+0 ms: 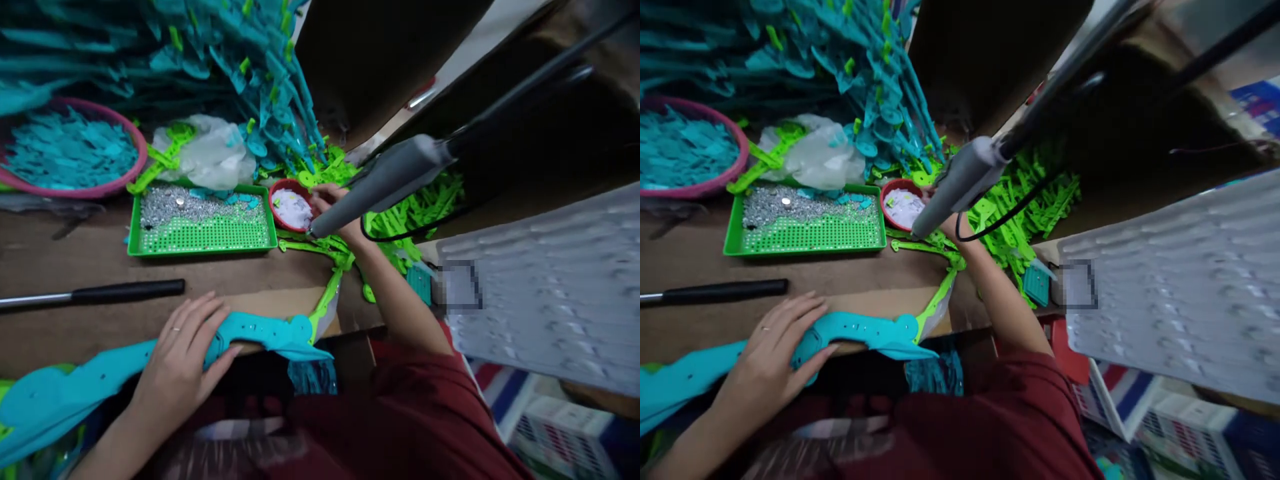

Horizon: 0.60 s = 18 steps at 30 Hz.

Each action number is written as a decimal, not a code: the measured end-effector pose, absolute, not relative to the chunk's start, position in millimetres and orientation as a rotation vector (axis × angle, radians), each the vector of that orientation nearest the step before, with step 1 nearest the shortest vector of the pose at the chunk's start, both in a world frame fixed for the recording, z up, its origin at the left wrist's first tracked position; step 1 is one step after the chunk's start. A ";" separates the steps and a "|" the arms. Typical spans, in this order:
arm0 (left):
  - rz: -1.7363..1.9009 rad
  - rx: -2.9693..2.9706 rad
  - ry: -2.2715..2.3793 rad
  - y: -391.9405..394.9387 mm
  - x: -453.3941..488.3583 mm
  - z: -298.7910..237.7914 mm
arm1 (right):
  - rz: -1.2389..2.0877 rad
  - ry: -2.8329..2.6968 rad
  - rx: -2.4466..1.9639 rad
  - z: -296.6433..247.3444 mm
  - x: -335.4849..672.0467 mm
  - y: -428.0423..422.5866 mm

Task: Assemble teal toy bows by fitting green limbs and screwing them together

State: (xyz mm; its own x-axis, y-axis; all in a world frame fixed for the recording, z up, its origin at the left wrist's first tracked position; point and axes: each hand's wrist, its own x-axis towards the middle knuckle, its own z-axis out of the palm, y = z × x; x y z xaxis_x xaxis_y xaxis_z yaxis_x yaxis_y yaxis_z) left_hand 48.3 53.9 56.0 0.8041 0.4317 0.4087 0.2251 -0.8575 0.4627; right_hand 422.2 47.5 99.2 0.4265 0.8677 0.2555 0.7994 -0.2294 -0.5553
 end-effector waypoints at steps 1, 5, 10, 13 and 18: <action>0.677 2.608 0.482 53.7 46.1 54.3 | 0.262 -1.351 -2.044 97.0 412.5 25.5; 0.596 2.668 0.462 49.4 48.6 47.5 | 1.021 -1.106 -1.746 89.5 346.6 -51.8; 0.502 2.677 0.464 45.4 57.5 45.4 | 1.006 -1.788 -1.386 79.1 287.9 -63.1; 0.507 2.670 0.478 45.1 56.7 45.2 | 0.953 -1.989 -1.335 78.0 286.4 -47.9; 0.495 2.636 0.489 44.5 58.1 46.1 | 0.855 -2.224 -1.358 77.2 290.2 -40.5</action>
State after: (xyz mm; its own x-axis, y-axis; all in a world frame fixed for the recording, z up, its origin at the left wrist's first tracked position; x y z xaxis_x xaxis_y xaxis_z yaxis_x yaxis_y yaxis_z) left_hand 58.1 44.5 46.1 0.8753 0.4051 0.2639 0.2586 -0.8534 0.4525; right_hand 290.2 -40.5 77.2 -0.4500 0.8928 0.0184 0.6506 0.3419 -0.6781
